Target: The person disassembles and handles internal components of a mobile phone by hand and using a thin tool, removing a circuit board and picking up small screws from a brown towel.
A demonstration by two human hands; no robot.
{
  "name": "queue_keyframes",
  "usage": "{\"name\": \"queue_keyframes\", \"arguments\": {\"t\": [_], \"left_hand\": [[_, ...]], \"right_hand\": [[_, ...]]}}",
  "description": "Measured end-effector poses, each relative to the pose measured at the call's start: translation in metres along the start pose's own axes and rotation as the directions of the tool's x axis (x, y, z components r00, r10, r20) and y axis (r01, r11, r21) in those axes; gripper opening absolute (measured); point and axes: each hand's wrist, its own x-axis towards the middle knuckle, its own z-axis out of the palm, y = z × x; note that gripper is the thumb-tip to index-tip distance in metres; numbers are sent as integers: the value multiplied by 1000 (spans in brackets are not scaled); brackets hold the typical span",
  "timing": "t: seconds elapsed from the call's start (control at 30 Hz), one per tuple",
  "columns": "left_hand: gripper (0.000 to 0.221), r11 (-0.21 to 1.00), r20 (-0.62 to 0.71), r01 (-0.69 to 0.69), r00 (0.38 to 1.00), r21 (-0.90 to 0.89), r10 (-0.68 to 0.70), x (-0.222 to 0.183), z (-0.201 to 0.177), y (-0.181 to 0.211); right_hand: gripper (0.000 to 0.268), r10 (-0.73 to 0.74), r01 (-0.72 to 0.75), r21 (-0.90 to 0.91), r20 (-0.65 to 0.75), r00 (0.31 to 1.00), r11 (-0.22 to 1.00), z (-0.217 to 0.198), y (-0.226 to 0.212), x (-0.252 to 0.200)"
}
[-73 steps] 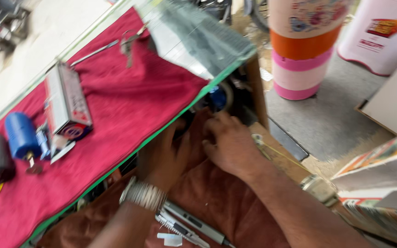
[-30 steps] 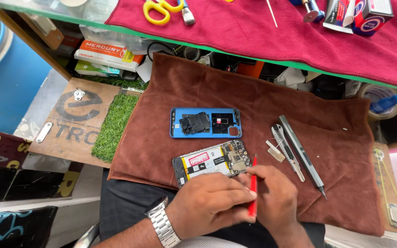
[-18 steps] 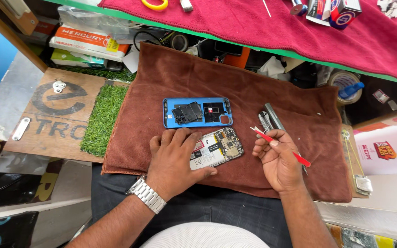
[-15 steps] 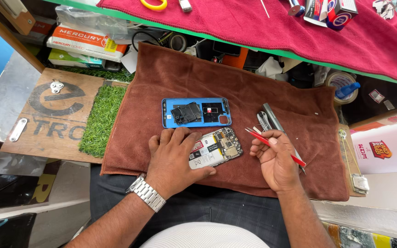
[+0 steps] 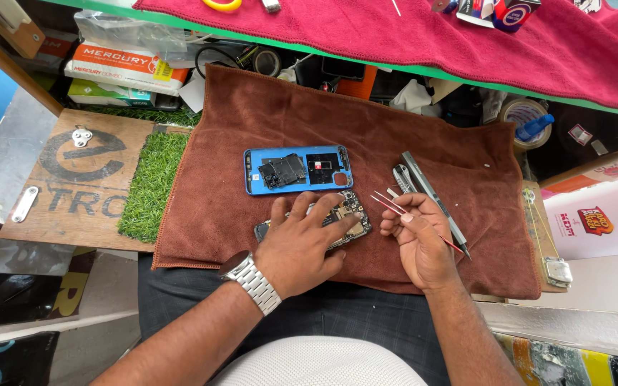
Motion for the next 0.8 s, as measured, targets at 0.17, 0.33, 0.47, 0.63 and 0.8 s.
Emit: {"name": "queue_keyframes", "arguments": {"t": [0.17,0.33,0.47,0.63,0.8], "left_hand": [[41,999,-55,-38,998,-23,37,-4,1,-4],[33,997,-108,-10,994,-82,1,-9,2,-8],[49,989,-85,75,993,-126,-86,-6,1,-8],[63,985,-26,130,991,-110,-134,-4,-4,-8],[62,998,-23,-12,1000,66,14,-1,-12,-3]], "right_hand": [[22,-6,5,39,24,1000,999,-11,6,-2],[15,-13,14,-87,10,1000,996,-15,17,-4],[11,-87,141,-481,133,987,865,-1,16,-23],[18,-165,241,-655,176,970,716,17,1,-41],[18,-268,357,-764,247,931,538,26,0,-43]]}}
